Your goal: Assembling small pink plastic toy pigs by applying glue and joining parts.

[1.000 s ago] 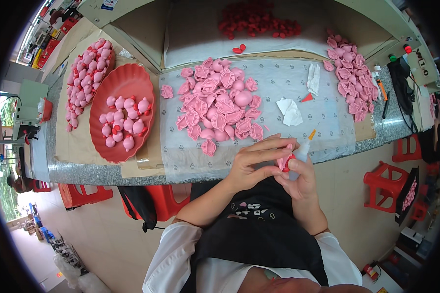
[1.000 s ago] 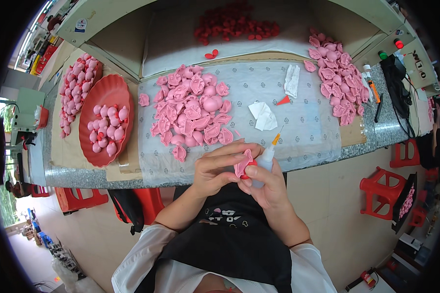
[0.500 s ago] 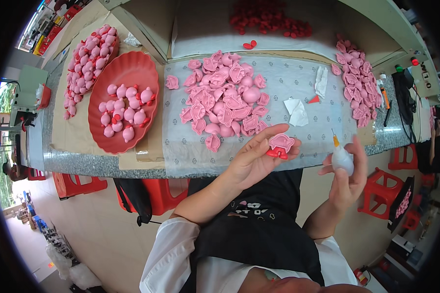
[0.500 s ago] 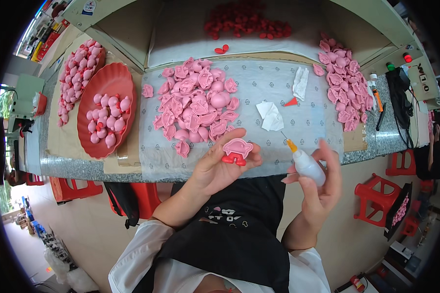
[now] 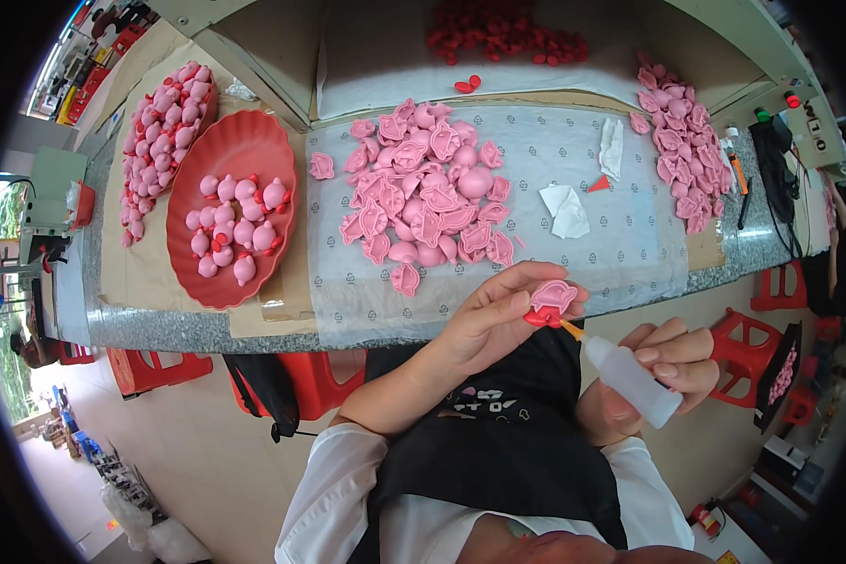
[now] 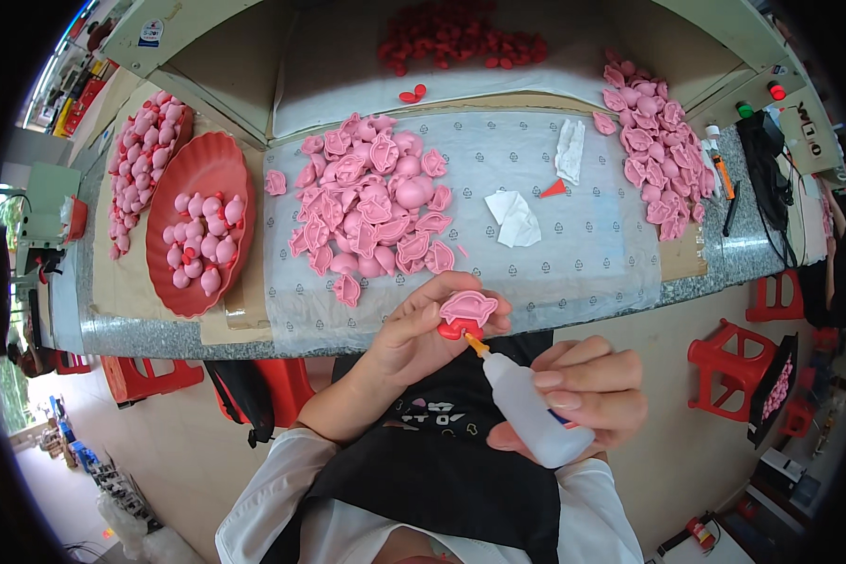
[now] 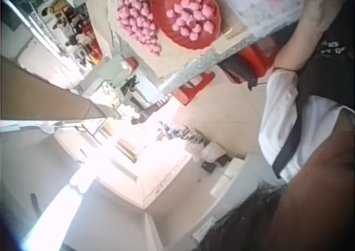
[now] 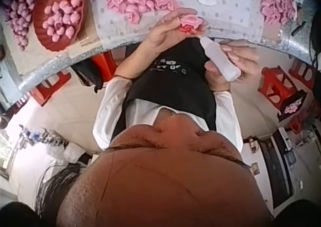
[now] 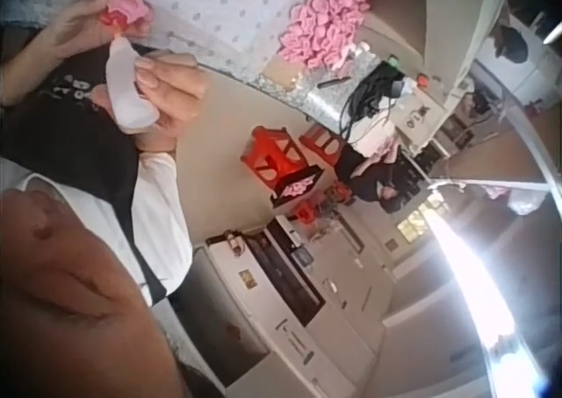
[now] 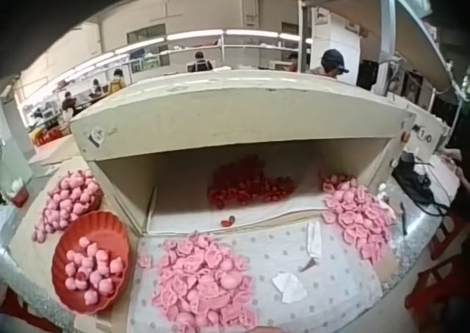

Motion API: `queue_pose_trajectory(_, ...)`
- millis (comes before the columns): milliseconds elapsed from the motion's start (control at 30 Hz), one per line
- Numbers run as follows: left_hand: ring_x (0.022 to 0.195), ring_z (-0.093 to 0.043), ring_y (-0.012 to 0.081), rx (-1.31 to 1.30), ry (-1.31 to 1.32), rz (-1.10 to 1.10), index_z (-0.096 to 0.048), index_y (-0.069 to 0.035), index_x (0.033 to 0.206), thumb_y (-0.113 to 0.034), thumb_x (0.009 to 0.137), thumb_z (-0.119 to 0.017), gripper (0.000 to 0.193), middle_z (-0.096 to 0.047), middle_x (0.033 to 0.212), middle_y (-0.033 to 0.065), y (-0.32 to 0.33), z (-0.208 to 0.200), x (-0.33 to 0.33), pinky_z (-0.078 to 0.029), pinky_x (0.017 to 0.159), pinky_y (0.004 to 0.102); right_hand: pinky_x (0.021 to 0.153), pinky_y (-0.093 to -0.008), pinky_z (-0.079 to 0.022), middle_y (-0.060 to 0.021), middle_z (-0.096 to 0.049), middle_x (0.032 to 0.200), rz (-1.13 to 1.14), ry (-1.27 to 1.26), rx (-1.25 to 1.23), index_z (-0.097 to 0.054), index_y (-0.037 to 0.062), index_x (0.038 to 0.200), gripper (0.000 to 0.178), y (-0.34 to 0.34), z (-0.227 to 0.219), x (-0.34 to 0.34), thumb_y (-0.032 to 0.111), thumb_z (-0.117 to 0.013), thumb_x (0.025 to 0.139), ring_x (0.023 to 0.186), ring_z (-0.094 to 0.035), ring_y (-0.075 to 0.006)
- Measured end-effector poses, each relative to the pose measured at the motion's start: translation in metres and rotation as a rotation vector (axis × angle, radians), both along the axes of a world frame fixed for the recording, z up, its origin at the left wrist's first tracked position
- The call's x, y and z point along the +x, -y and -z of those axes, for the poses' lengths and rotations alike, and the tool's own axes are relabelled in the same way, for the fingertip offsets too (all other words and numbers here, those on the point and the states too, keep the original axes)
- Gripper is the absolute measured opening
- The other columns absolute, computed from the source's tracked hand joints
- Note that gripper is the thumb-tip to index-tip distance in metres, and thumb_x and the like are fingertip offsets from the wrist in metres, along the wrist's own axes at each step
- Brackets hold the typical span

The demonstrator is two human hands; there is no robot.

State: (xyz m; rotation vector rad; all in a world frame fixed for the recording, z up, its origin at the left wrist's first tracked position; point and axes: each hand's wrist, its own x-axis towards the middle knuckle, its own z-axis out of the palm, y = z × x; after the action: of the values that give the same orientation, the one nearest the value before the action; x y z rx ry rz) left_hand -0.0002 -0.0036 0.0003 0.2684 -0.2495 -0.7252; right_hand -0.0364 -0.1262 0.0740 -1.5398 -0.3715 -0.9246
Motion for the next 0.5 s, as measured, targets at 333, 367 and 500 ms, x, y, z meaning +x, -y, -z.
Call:
queue_pose_trajectory(333, 0.104, -0.044, 0.0275, 0.005, -0.004, 0.017, -0.041, -0.008, 0.111, -0.025, 0.079, -0.049, 0.037, -0.045, 0.111, 0.0191, -0.0028, -0.0002, 0.0001, -0.03, 0.091, 0.0387, 0.05, -0.0233, -0.044, -0.0058, -0.047, 0.082, -0.201, -0.11, -0.056, -0.046, 0.0084, 0.084, 0.052, 0.0047, 0.0044, -0.0058, 0.007, -0.079, 0.044, 0.062, -0.049, -0.0145)
queue_pose_trajectory(367, 0.103, -0.044, 0.0274, 0.011, -0.006, 0.018, -0.041, -0.008, 0.111, -0.025, 0.079, -0.049, 0.037, -0.045, 0.11, 0.0189, -0.0028, -0.0004, -0.0002, -0.03, 0.09, 0.0386, 0.05, -0.0235, -0.044, -0.0061, -0.048, 0.082, -0.215, -0.1, -0.055, -0.046, 0.008, 0.084, 0.053, 0.0054, 0.0047, -0.0051, 0.006, -0.079, 0.043, 0.062, -0.049, -0.0146)
queue_pose_trajectory(500, 0.103, -0.044, 0.0272, 0.014, -0.013, 0.022, -0.042, -0.008, 0.111, -0.025, 0.079, -0.049, 0.037, -0.045, 0.11, 0.0186, -0.003, -0.0013, -0.0003, -0.03, 0.09, 0.0383, 0.05, -0.0238, -0.045, -0.0068, -0.048, 0.081, -0.216, -0.09, -0.032, -0.048, 0.007, 0.083, 0.053, 0.004, 0.0031, -0.0055, 0.004, -0.08, 0.041, 0.061, -0.049, -0.015)
